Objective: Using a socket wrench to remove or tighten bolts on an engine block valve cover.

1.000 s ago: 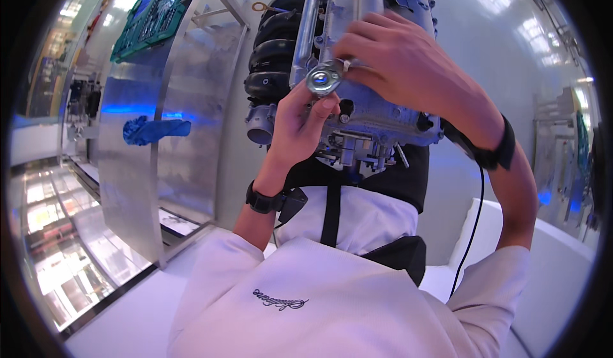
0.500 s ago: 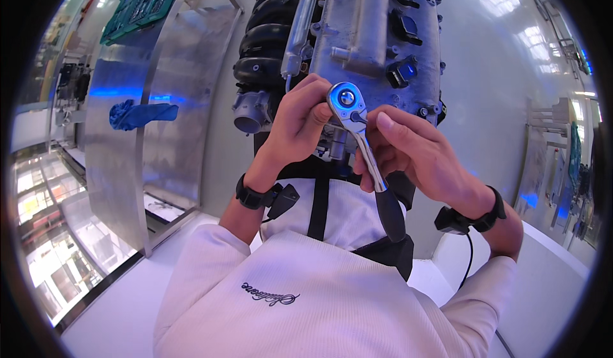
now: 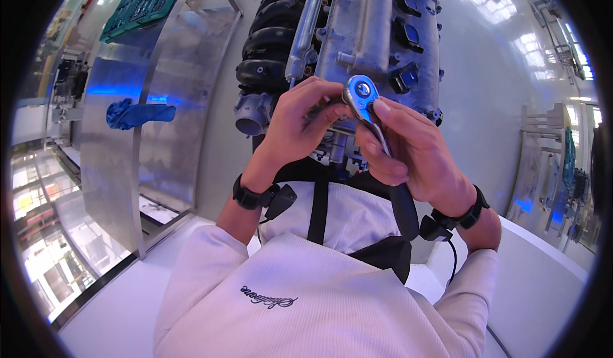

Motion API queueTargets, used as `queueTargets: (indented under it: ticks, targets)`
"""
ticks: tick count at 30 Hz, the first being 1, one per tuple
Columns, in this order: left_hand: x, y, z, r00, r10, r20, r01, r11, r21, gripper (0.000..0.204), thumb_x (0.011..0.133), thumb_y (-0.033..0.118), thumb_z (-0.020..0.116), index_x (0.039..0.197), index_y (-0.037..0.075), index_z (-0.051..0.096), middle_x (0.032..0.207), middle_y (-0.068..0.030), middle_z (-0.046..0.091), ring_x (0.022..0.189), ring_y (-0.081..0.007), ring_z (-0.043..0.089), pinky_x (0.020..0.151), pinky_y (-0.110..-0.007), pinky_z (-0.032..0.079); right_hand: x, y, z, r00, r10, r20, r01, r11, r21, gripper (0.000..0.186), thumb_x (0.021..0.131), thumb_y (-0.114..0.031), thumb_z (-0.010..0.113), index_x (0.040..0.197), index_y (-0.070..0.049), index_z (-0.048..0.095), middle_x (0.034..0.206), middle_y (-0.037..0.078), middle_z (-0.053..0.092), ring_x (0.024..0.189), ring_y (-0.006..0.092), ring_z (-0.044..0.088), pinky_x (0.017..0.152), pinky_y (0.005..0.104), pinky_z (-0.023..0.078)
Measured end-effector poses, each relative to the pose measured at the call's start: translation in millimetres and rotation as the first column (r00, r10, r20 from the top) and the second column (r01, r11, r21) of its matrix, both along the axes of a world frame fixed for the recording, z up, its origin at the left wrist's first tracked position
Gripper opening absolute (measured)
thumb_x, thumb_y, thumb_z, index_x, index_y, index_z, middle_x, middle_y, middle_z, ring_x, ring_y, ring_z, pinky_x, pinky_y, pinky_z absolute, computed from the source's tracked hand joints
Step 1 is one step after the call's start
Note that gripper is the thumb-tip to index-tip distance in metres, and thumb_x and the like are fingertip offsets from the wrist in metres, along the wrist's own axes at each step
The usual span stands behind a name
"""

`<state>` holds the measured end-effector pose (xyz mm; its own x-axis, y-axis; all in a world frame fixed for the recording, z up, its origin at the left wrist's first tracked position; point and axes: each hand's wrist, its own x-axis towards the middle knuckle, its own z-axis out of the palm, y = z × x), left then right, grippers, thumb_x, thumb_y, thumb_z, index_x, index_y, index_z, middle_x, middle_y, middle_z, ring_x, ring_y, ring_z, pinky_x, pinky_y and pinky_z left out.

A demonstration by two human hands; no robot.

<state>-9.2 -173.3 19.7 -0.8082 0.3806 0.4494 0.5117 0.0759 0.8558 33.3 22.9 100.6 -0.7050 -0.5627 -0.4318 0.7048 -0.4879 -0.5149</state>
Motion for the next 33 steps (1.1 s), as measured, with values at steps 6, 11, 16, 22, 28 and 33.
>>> queueTargets:
  ticks: [6, 11, 16, 22, 28, 33]
  targets:
    - [3, 7, 47, 1.000, -0.009, 0.008, 0.008, 0.991, 0.136, 0.021, 0.081, 0.008, 0.070, 0.100, 0.002, 0.064, 0.085, -0.0095, 0.064, 0.077, -0.0207, 0.060, 0.070, -0.030, 0.048, 15, 4, 45, 0.992, -0.015, -0.124, 0.010, 0.999, -0.035, 0.040, 0.101, -0.027, 0.037, 0.125, 0.003, 0.045, 0.082, 0.012, 0.059, 0.043, 0.0095, 0.040, 0.041, 0.0217, 0.031]
    - [-7, 1, 41, 0.996, -0.081, -0.042, 0.085, 0.989, 0.121, 0.021, 0.080, 0.007, 0.071, 0.100, 0.002, 0.064, 0.086, -0.0088, 0.065, 0.077, -0.0221, 0.062, 0.070, -0.031, 0.049, 13, 0, 36, 0.990, -0.024, -0.141, 0.016, 0.998, -0.058, 0.039, 0.098, -0.023, 0.040, 0.126, 0.003, 0.044, 0.087, 0.015, 0.061, 0.045, 0.0097, 0.044, 0.042, 0.0207, 0.033]
    - [-8, -5, 42, 0.993, -0.055, -0.102, 0.055, 0.998, -0.005, 0.021, 0.079, 0.006, 0.071, 0.098, 0.002, 0.065, 0.085, -0.0093, 0.066, 0.076, -0.0232, 0.063, 0.070, -0.031, 0.049, 19, -3, 23, 0.993, -0.055, -0.104, 0.047, 0.996, -0.079, 0.037, 0.096, -0.021, 0.045, 0.126, 0.002, 0.045, 0.091, 0.015, 0.063, 0.045, 0.0089, 0.044, 0.042, 0.0197, 0.031]
    - [-12, -14, 41, 0.995, -0.065, -0.079, 0.053, 0.988, -0.144, 0.022, 0.083, 0.004, 0.068, 0.103, -0.001, 0.063, 0.087, -0.0099, 0.067, 0.077, -0.0165, 0.064, 0.069, -0.028, 0.050, 14, -15, 20, 0.964, -0.084, -0.250, 0.109, 0.990, 0.089, 0.034, 0.097, -0.021, 0.044, 0.122, 0.002, 0.047, 0.094, 0.015, 0.064, 0.042, 0.0087, 0.042, 0.038, 0.0203, 0.030]
    - [-22, -14, 44, 0.970, -0.168, 0.175, 0.183, 0.980, -0.072, 0.022, 0.085, 0.008, 0.068, 0.104, 0.001, 0.064, 0.089, -0.0110, 0.069, 0.083, -0.0174, 0.069, 0.075, -0.027, 0.052, 3, -11, 38, 0.953, 0.001, -0.302, 0.079, 0.964, 0.252, 0.032, 0.098, -0.023, 0.043, 0.114, 0.003, 0.053, 0.086, 0.015, 0.065, 0.040, 0.0088, 0.042, 0.036, 0.0203, 0.033]
    - [-22, -16, 33, 0.953, -0.184, 0.239, 0.186, 0.982, 0.015, 0.020, 0.087, 0.005, 0.065, 0.106, -0.001, 0.064, 0.093, -0.0069, 0.070, 0.090, -0.0137, 0.068, 0.080, -0.027, 0.052, -7, -14, 38, 0.974, 0.007, -0.227, 0.071, 0.940, 0.333, 0.036, 0.100, -0.024, 0.038, 0.117, 0.006, 0.049, 0.081, 0.012, 0.064, 0.034, 0.0065, 0.041, 0.031, 0.0177, 0.032]
